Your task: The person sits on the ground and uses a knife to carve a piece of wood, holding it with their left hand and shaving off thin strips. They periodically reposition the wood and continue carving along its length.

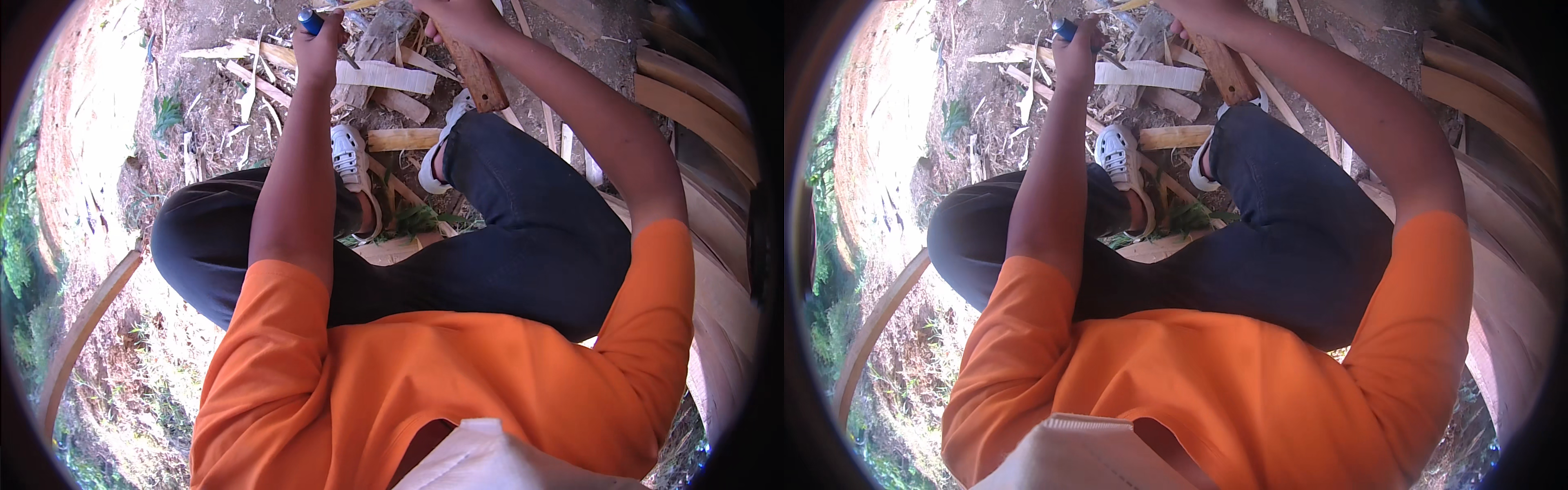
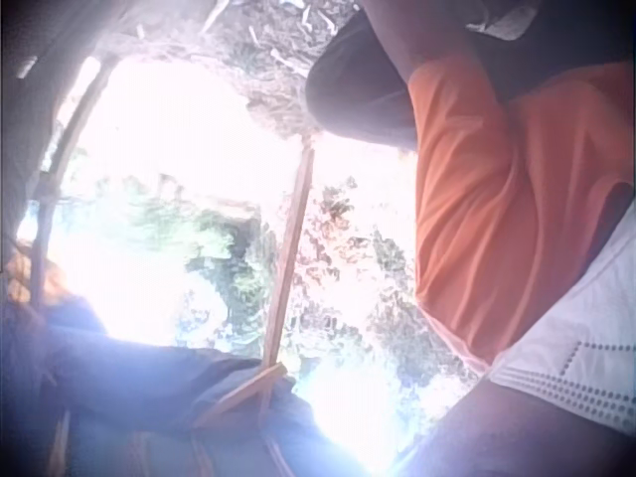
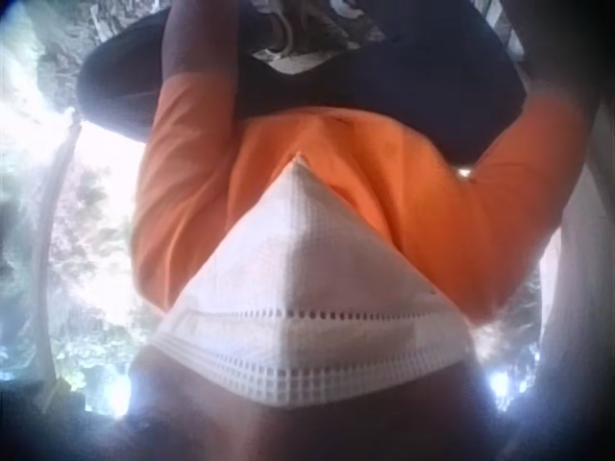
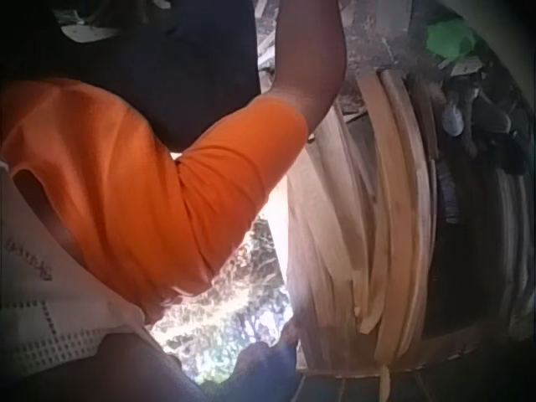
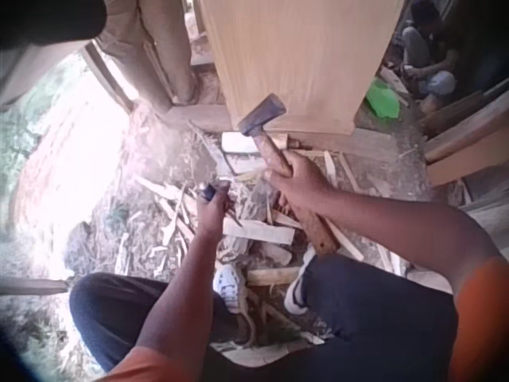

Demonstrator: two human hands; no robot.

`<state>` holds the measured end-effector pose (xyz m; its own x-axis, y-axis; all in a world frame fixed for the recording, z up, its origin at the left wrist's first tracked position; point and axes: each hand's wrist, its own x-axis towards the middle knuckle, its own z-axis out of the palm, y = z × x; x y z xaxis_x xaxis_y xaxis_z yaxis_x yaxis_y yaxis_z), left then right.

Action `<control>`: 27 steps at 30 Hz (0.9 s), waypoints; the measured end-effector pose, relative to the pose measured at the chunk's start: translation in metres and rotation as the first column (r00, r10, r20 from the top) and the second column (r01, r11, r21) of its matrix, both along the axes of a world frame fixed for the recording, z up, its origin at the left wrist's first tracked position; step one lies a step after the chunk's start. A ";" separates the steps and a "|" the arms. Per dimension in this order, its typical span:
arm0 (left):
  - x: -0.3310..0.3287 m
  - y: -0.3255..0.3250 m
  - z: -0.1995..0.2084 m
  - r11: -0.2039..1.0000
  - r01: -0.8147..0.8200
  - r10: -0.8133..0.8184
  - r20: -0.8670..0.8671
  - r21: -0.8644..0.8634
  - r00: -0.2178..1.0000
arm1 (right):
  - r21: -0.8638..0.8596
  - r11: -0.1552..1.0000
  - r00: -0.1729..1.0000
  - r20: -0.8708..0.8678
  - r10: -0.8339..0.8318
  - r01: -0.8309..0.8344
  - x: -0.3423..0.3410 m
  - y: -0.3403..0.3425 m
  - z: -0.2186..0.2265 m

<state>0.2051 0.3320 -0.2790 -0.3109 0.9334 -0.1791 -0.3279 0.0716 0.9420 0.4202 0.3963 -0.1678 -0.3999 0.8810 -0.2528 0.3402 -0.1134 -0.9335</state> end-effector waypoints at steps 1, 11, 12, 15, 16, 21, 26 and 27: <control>-0.015 0.003 -0.018 0.998 0.047 -0.052 0.113 0.048 0.992 | -0.012 1.000 1.000 0.026 -0.013 0.014 0.003 -0.006 -0.004; -0.013 0.021 -0.060 0.981 -0.167 0.175 0.089 -0.097 0.980 | -0.074 0.996 0.981 0.194 -0.025 0.041 0.043 -0.024 -0.050; -0.011 0.021 -0.066 0.979 -0.168 0.177 0.070 -0.113 0.982 | 0.113 0.993 0.974 0.222 -0.043 0.018 0.050 -0.024 -0.061; -0.010 0.018 -0.083 0.975 -0.173 0.178 0.028 -0.140 0.984 | 0.323 0.946 0.963 0.258 -0.080 -0.008 0.060 -0.023 -0.085; -0.012 0.017 -0.086 0.975 -0.174 0.179 0.025 -0.140 0.983 | 0.167 0.986 0.967 0.247 -0.069 0.027 0.054 -0.022 -0.065; -0.010 0.018 -0.081 0.982 -0.151 0.155 0.024 -0.115 0.988 | 0.047 0.995 0.963 0.251 -0.097 0.088 0.058 -0.020 -0.059; -0.013 0.022 -0.068 0.994 -0.100 0.102 0.068 -0.040 0.992 | 0.243 0.970 0.947 0.304 -0.101 0.026 0.063 -0.018 -0.075; -0.013 0.022 -0.067 0.995 -0.093 0.095 0.081 -0.028 0.992 | 0.244 0.970 0.948 0.304 -0.098 0.022 0.064 -0.017 -0.076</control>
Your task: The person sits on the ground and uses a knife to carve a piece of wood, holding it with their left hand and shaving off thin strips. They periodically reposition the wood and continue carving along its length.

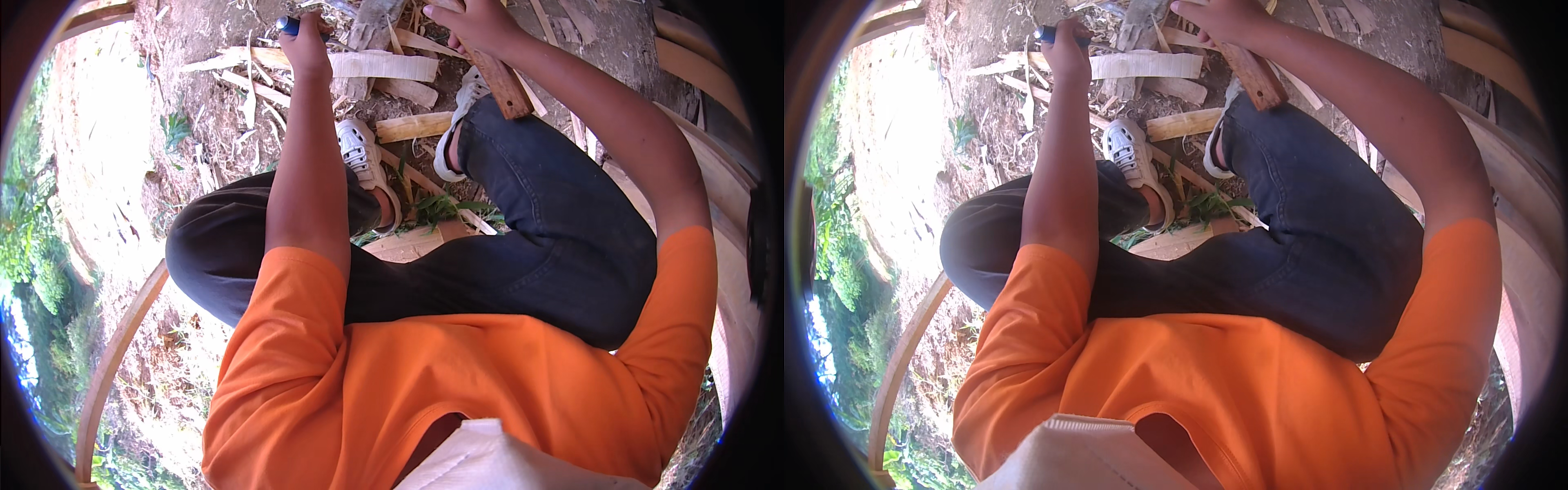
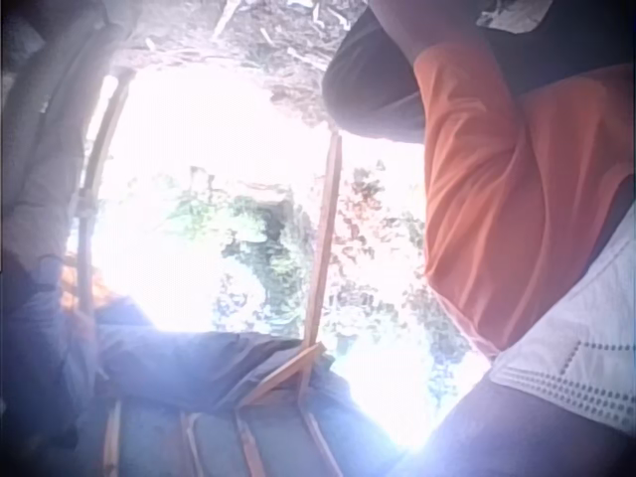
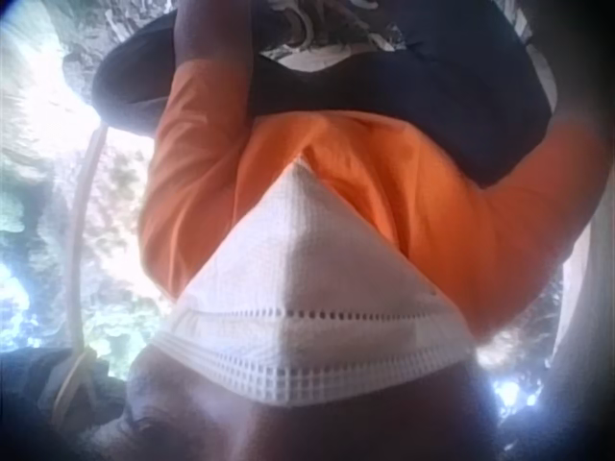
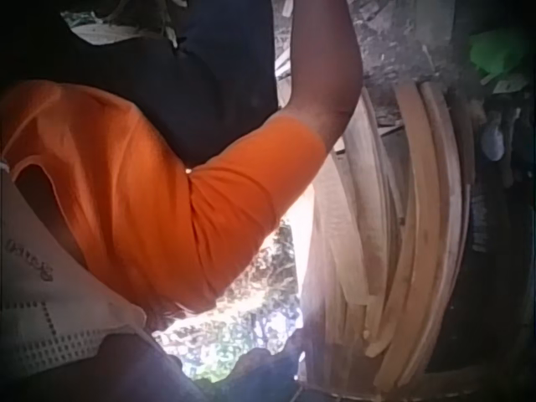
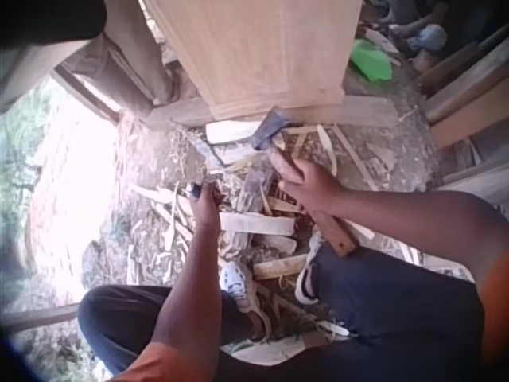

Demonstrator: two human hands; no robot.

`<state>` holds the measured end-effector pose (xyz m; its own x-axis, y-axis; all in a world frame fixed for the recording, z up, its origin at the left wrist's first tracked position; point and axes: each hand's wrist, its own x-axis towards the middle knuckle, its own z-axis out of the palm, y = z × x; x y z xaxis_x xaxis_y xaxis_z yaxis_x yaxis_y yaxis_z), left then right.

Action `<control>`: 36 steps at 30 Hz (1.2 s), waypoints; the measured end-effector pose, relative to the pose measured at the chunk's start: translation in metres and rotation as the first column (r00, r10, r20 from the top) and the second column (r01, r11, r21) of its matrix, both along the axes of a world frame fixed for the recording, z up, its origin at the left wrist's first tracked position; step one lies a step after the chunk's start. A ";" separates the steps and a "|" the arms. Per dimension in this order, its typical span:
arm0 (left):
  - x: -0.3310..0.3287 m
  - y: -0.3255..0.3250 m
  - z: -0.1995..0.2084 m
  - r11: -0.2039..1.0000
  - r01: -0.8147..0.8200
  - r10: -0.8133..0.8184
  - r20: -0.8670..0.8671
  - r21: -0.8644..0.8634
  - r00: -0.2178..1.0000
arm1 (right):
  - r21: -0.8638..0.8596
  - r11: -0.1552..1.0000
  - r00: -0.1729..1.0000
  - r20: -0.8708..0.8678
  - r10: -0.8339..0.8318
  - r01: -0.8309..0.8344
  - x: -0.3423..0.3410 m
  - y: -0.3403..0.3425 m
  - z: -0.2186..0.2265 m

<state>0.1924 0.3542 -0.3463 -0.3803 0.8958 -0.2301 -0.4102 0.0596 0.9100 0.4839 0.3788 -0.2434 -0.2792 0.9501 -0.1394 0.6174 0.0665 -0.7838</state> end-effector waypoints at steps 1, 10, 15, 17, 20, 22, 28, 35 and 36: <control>0.001 0.000 0.001 1.000 0.007 -0.007 0.011 0.013 1.000 | 0.001 1.000 1.000 0.000 0.004 -0.004 0.000 0.001 -0.001; -0.002 -0.004 0.001 1.000 0.003 -0.003 0.026 0.005 1.000 | -0.114 0.993 1.000 -0.031 0.006 -0.009 -0.006 -0.001 0.009; -0.003 -0.004 0.002 1.000 -0.003 0.003 0.053 -0.009 0.999 | -0.135 0.991 0.999 -0.038 0.009 -0.014 -0.009 0.001 0.008; -0.005 -0.006 0.000 1.000 -0.002 0.002 0.063 -0.006 0.998 | -0.301 0.953 0.994 -0.106 -0.039 0.005 -0.015 -0.001 0.025; -0.004 -0.004 -0.001 1.000 0.010 -0.010 0.058 0.012 0.998 | -0.259 0.966 0.995 -0.096 -0.021 -0.005 -0.013 0.000 0.021; -0.001 -0.004 0.003 1.000 0.006 -0.006 0.058 0.006 0.998 | -0.201 0.979 0.998 -0.062 0.011 -0.023 -0.011 0.001 0.016; -0.006 -0.006 -0.005 1.000 0.022 -0.023 0.049 0.015 0.999 | -0.320 0.947 0.997 -0.078 -0.006 -0.020 -0.020 -0.001 0.033; 0.021 -0.011 -0.010 0.974 -0.037 -0.007 -0.191 -0.223 0.982 | 0.063 0.975 0.971 -0.092 0.220 -0.215 -0.017 0.001 0.036; 0.022 -0.011 -0.009 0.965 -0.057 0.002 -0.212 -0.254 0.977 | 0.049 0.964 0.962 -0.078 0.263 -0.260 -0.021 0.002 0.053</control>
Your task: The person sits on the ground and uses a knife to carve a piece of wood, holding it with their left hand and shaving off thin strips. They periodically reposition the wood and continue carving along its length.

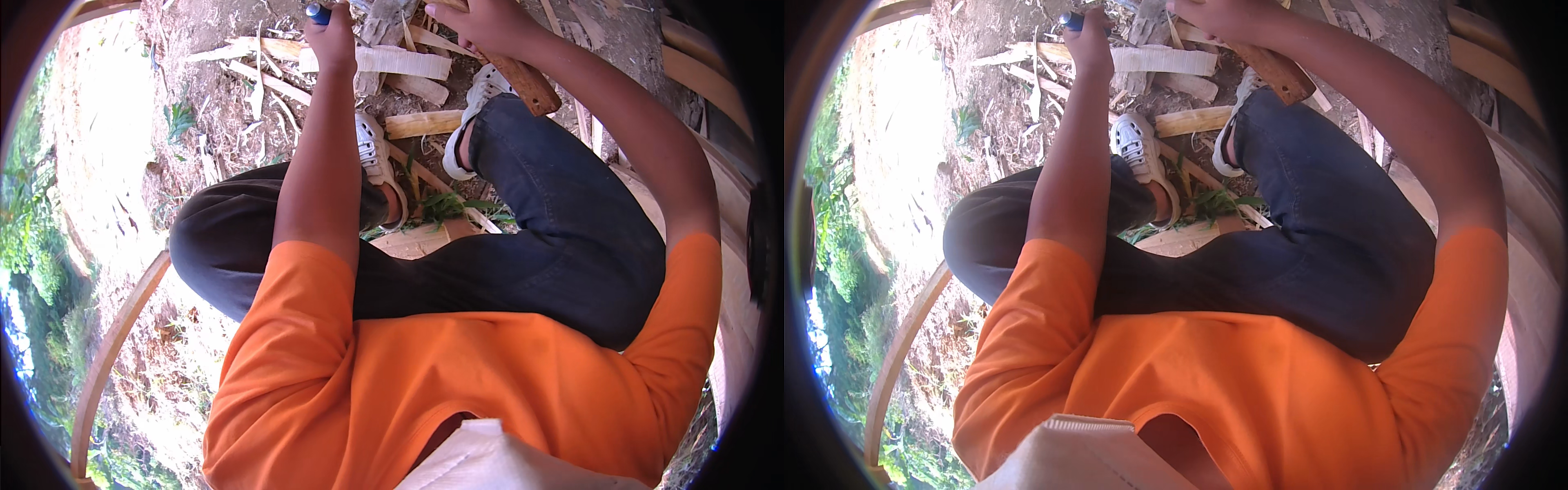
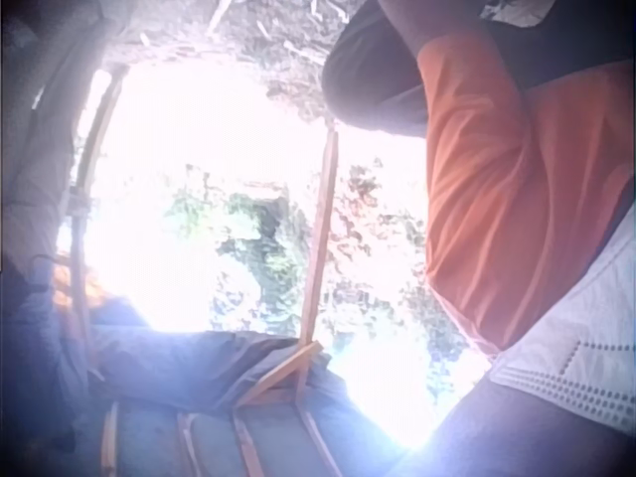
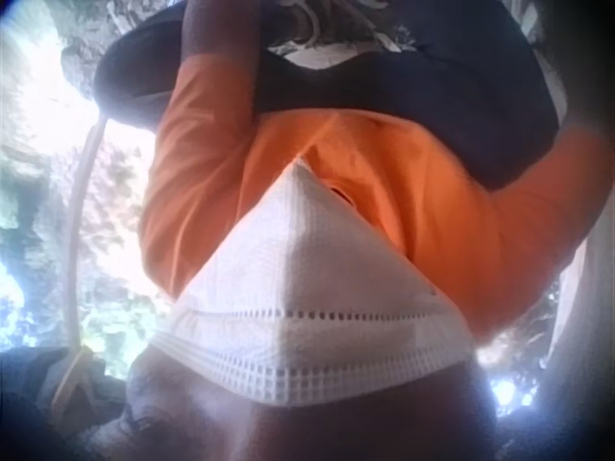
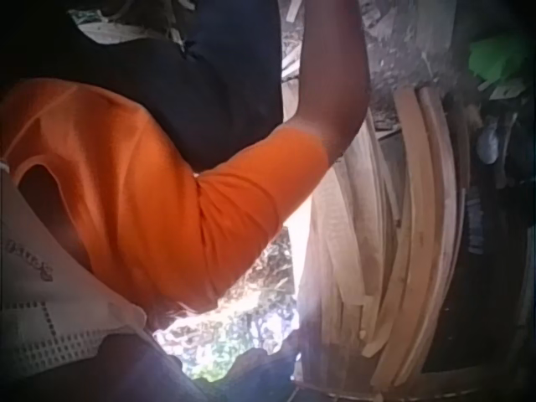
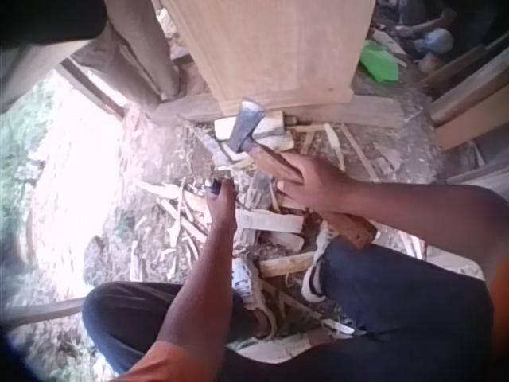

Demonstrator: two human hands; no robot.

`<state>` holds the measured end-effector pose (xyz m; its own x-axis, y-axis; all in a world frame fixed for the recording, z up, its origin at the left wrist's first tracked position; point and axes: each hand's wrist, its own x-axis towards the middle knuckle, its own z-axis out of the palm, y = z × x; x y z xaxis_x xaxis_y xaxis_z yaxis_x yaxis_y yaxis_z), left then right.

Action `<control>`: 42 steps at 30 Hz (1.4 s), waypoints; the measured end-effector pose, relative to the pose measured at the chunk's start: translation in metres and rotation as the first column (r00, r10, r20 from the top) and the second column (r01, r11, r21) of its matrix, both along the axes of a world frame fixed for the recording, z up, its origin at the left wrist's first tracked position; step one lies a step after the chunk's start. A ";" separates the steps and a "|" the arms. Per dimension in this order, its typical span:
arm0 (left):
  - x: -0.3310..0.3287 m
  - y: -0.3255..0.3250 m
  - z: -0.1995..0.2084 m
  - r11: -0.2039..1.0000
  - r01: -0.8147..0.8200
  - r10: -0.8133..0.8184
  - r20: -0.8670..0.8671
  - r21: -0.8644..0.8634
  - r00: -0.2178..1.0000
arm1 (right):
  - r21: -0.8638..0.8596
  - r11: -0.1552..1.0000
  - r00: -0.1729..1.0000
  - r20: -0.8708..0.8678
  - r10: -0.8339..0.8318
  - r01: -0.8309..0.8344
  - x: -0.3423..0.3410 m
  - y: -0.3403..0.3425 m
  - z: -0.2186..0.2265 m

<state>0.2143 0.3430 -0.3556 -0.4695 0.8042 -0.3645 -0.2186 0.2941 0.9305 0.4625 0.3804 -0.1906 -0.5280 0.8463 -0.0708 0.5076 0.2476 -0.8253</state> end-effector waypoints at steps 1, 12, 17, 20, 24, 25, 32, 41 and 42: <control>-0.002 -0.004 -0.001 0.999 -0.027 0.027 -0.026 -0.033 0.999 | -0.010 0.998 0.998 0.013 0.057 -0.057 -0.011 0.002 0.025; 0.010 -0.009 0.022 0.977 0.096 -0.107 0.045 0.188 0.993 | -0.036 0.962 0.907 0.325 0.269 -0.272 -0.045 -0.005 0.055; 0.016 -0.010 0.030 0.954 0.102 -0.127 0.071 0.282 0.989 | 0.091 0.973 0.972 0.118 0.203 -0.214 -0.043 -0.016 0.045; 0.016 -0.010 0.031 0.980 0.026 -0.048 0.107 0.196 0.993 | 0.205 0.957 0.976 -0.019 0.216 -0.207 -0.050 -0.017 0.061; 0.004 -0.006 0.015 0.936 0.072 -0.108 0.088 0.345 0.990 | -0.016 0.961 0.927 0.258 0.271 -0.277 -0.051 -0.015 0.067; 0.003 -0.007 0.012 0.943 0.103 -0.128 0.058 0.317 0.990 | 0.001 0.961 0.926 0.271 0.264 -0.275 -0.048 -0.014 0.062; -0.013 -0.008 -0.010 0.955 0.119 -0.131 0.026 0.272 0.991 | 0.276 0.939 0.974 -0.041 0.224 -0.204 -0.051 -0.014 0.071; -0.003 -0.014 0.008 0.950 0.106 -0.128 0.056 0.295 0.990 | 0.158 0.959 0.972 0.014 0.236 -0.235 -0.040 -0.020 0.063; -0.001 -0.009 0.011 0.942 0.121 -0.142 0.046 0.314 0.989 | 0.195 0.955 0.973 -0.019 0.230 -0.222 -0.040 -0.019 0.068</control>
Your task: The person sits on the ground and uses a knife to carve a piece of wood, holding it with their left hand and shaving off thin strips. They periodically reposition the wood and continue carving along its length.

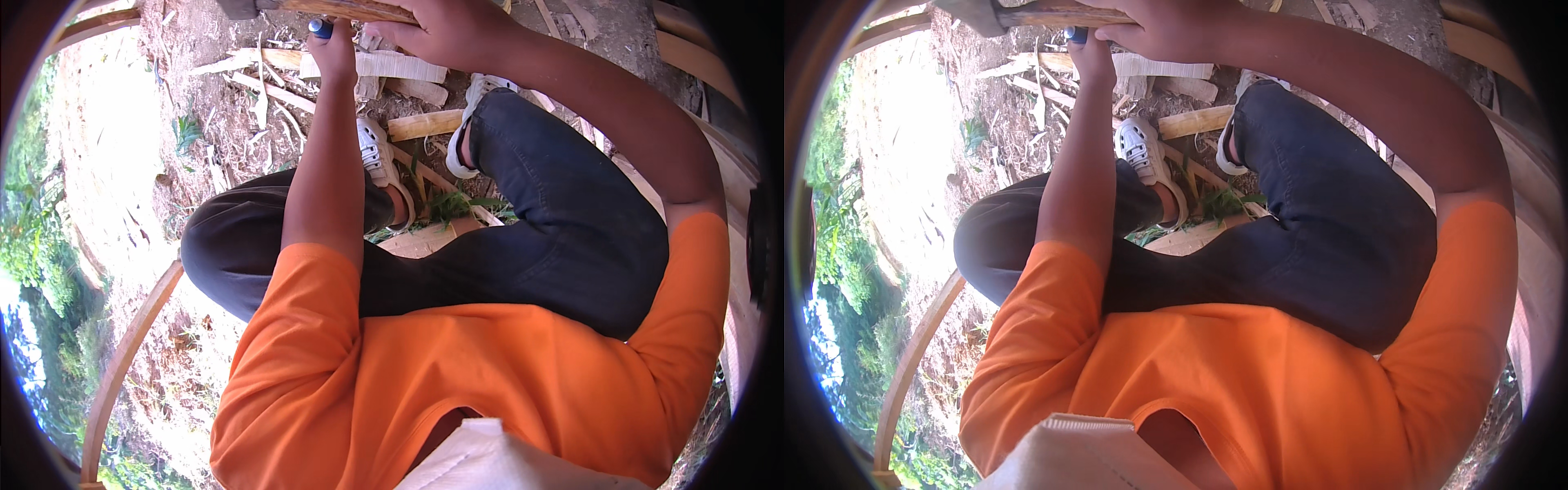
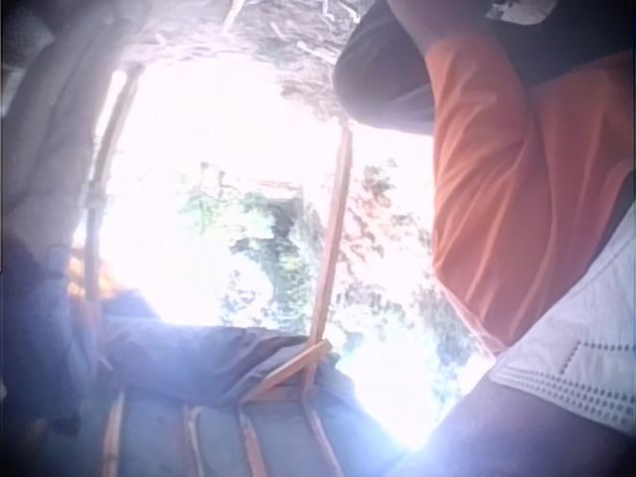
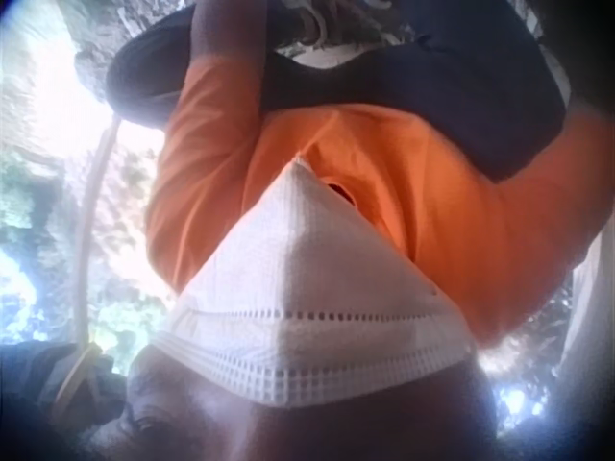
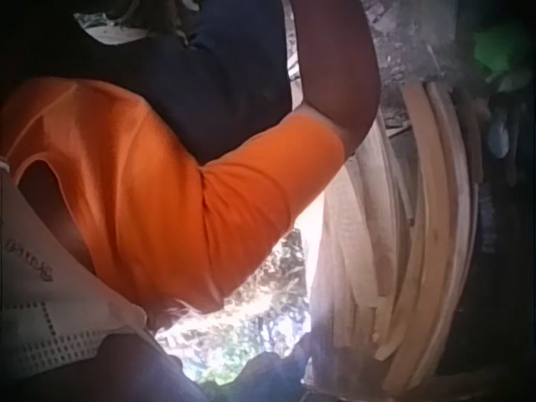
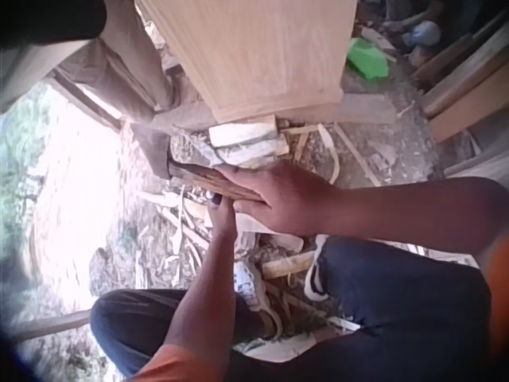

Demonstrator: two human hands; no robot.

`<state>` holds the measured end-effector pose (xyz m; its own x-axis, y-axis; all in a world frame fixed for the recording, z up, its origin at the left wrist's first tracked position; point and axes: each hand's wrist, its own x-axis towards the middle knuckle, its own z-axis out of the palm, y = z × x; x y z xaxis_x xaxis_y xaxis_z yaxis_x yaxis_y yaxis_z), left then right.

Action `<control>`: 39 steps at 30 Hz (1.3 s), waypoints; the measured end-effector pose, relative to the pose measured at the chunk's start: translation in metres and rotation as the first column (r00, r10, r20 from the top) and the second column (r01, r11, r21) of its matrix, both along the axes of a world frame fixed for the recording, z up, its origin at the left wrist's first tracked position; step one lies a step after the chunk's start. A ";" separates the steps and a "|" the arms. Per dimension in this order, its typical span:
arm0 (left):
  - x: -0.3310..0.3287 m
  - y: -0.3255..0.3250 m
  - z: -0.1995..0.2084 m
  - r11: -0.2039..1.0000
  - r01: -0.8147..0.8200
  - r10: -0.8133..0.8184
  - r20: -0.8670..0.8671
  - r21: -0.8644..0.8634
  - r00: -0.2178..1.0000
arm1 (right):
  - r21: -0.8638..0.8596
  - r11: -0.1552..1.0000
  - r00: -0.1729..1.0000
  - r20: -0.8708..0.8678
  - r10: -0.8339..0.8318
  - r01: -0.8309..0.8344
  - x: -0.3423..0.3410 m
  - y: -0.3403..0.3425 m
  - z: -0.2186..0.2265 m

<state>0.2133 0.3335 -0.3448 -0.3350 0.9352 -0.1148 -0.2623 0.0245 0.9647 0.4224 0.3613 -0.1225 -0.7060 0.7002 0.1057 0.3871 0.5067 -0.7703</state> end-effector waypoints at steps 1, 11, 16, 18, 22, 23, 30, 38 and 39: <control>0.001 0.002 0.003 1.000 0.013 -0.012 -0.008 0.021 1.000 | 0.029 1.000 0.999 -0.042 -0.005 0.006 -0.002 0.001 0.006; 0.006 -0.006 0.015 0.996 -0.044 0.044 0.001 -0.077 0.999 | -0.098 0.995 0.973 0.225 0.049 -0.028 0.001 0.005 0.004; 0.019 -0.002 0.022 0.997 -0.053 0.054 0.025 -0.053 0.998 | -0.074 0.997 1.000 0.019 0.007 -0.005 0.010 -0.004 -0.006; 0.014 -0.005 0.018 0.999 -0.020 0.019 -0.022 -0.048 1.000 | 0.029 0.999 0.997 0.076 0.028 -0.031 0.008 -0.003 -0.030; 0.015 -0.009 0.026 0.995 -0.077 0.080 0.041 -0.065 0.996 | -0.097 0.995 0.965 0.256 0.058 -0.034 0.004 0.003 -0.001; 0.015 -0.012 0.024 0.997 -0.051 0.053 0.037 -0.064 0.998 | -0.109 0.994 0.992 0.126 0.029 -0.015 0.005 -0.004 0.005; 0.018 -0.012 0.015 1.000 0.006 -0.006 -0.015 0.022 1.000 | -0.039 0.997 0.984 0.165 0.073 -0.067 0.007 0.002 -0.037; -0.017 0.009 0.002 0.941 -0.242 0.300 0.254 -0.235 0.920 | -0.331 0.939 0.994 0.078 -0.078 0.099 0.010 0.006 -0.033; -0.024 0.011 0.002 0.950 -0.211 0.270 0.263 -0.232 0.926 | -0.442 0.889 0.993 0.082 -0.089 0.116 0.010 0.007 -0.023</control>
